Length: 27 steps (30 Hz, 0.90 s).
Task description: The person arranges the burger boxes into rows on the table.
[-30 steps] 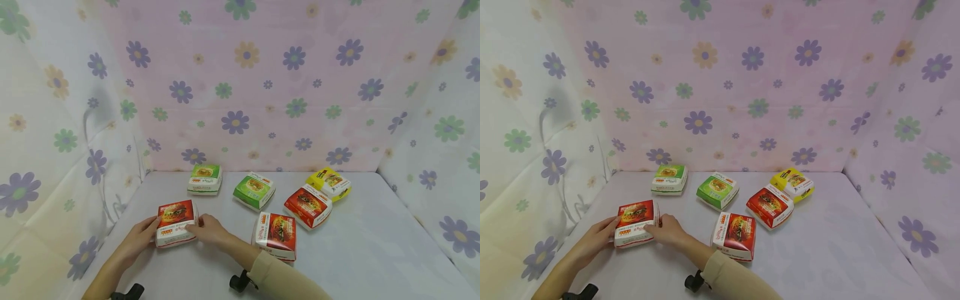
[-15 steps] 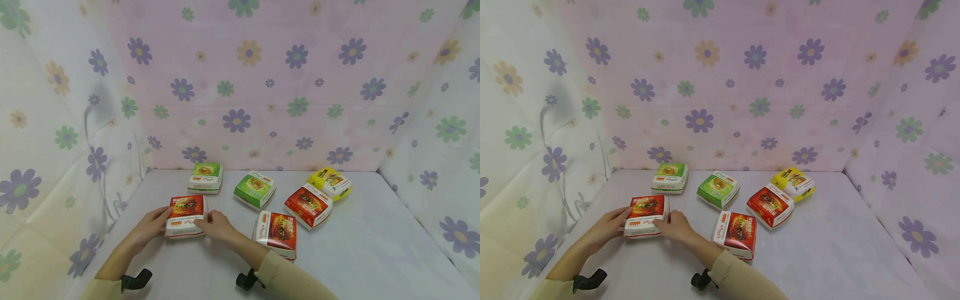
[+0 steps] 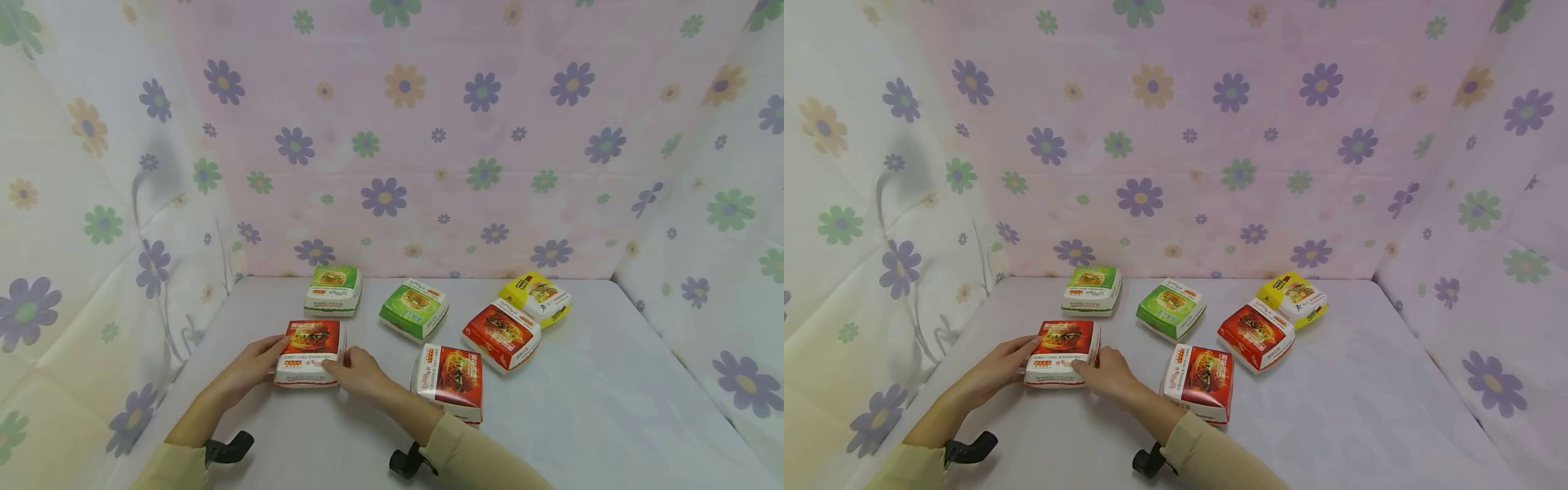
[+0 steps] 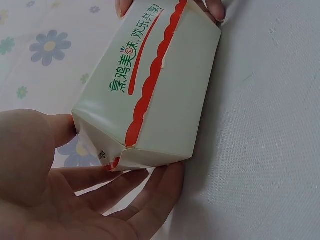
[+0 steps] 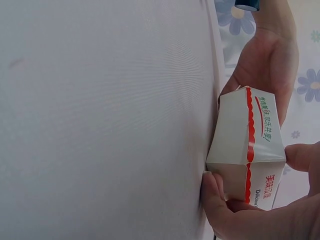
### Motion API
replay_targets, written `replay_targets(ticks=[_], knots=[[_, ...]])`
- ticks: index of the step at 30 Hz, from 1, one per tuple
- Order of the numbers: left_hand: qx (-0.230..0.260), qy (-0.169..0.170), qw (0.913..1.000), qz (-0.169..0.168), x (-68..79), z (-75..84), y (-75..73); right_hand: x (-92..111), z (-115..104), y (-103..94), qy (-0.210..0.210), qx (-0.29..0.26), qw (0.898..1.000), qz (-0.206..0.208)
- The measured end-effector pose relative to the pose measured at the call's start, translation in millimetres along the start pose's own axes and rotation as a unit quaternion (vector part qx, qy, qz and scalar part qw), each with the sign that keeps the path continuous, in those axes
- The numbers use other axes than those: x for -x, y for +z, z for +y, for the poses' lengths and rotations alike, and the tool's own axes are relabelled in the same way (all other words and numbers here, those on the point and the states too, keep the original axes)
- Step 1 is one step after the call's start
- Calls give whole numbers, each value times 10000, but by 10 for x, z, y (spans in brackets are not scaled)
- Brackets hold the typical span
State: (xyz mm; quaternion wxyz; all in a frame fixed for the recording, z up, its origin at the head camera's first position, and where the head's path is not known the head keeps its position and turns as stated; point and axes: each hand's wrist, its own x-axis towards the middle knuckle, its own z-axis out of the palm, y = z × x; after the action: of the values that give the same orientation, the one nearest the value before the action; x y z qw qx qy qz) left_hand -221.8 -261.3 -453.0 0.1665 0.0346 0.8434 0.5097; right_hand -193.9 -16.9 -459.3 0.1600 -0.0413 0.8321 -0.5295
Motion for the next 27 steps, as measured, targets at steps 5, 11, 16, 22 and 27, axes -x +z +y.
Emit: replay_targets(ticks=[5, 11, 16, 22, 27], knots=[[131, 66, 9999, -57, -19, 0, 2, 14, 2, -5, -15, -7, 10000, -4], [70, -7, 9999, -110, -34, -19, -2, 44, -1, -8, 64, -126, 9998, -114], [15, -22, 9999, -159, -44, -29, -12, 58, 1, -5, 86, -179, 9997, -171], [30, -63, 9997, -214, -45, -44, -15, 58, -1, -6, 88, -192, 9995, -218], [93, -62, 9996, -252, -45, -59, -15, 40, 20, 1, 50, -257, 9992, -293]])
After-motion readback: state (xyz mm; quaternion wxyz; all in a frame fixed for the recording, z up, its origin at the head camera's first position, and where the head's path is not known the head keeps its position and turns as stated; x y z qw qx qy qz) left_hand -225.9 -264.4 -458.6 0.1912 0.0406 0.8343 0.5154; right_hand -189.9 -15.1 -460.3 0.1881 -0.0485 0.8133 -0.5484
